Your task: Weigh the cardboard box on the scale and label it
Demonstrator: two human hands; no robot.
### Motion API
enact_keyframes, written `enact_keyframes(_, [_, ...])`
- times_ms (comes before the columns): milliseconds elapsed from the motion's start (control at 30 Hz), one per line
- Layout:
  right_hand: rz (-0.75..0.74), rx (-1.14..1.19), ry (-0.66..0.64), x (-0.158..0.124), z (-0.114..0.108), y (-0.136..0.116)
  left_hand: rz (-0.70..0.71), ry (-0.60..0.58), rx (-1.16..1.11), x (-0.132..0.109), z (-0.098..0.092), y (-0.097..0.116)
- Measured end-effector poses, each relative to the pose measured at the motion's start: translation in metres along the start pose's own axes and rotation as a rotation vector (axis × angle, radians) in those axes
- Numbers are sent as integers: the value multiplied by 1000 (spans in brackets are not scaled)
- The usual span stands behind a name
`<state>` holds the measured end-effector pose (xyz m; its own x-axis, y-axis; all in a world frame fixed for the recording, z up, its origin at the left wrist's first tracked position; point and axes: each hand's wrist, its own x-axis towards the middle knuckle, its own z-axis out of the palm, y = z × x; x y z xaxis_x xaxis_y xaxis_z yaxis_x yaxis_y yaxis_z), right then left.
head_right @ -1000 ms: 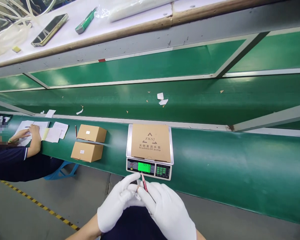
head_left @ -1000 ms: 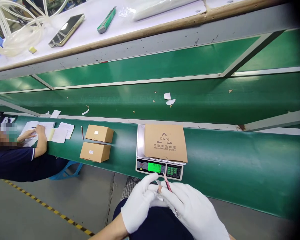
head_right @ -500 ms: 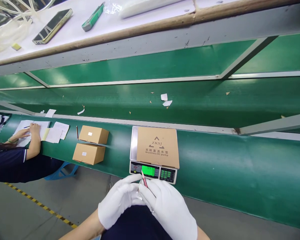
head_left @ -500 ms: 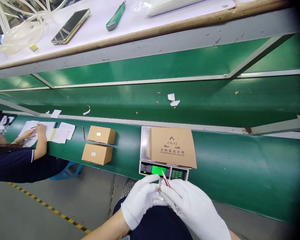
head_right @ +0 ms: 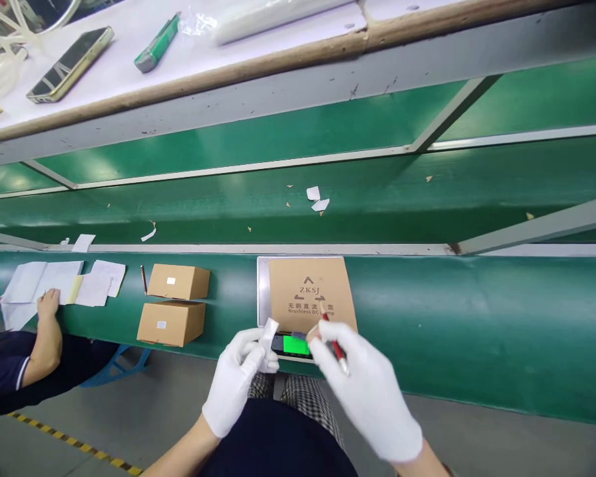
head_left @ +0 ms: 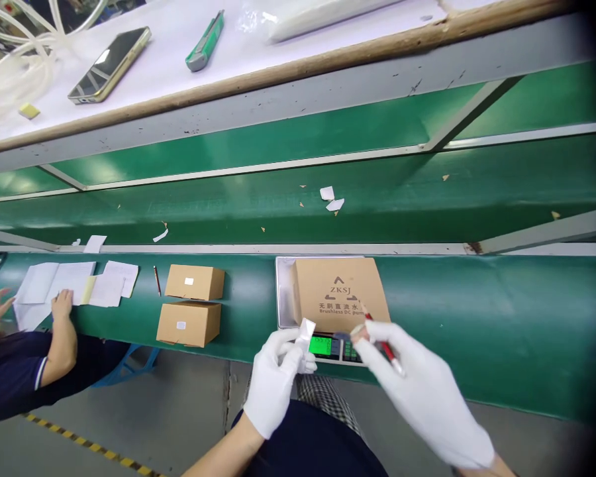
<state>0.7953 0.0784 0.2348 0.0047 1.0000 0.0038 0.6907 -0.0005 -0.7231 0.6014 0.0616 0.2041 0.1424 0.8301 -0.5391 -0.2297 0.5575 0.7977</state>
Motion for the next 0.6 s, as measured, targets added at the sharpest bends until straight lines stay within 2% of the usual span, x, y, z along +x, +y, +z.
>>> enact_keyframes(67, [232,32,8,21,-4,6,34,4,193,4,-4,5])
enact_keyframes(133, [322,46,-41,40,-1,11,79,-17,396,9,-7,8])
enact_keyframes(300, [253,15,-146,67,19,18,225,-83,760,17,-13,6])
enact_keyframes(433, [236,-56,-181,73,28,21,225,-111,812,22,-17,3])
enact_keyframes(600, [151,-126,-135,76,32,20,192,-138,791,26,-22,2])
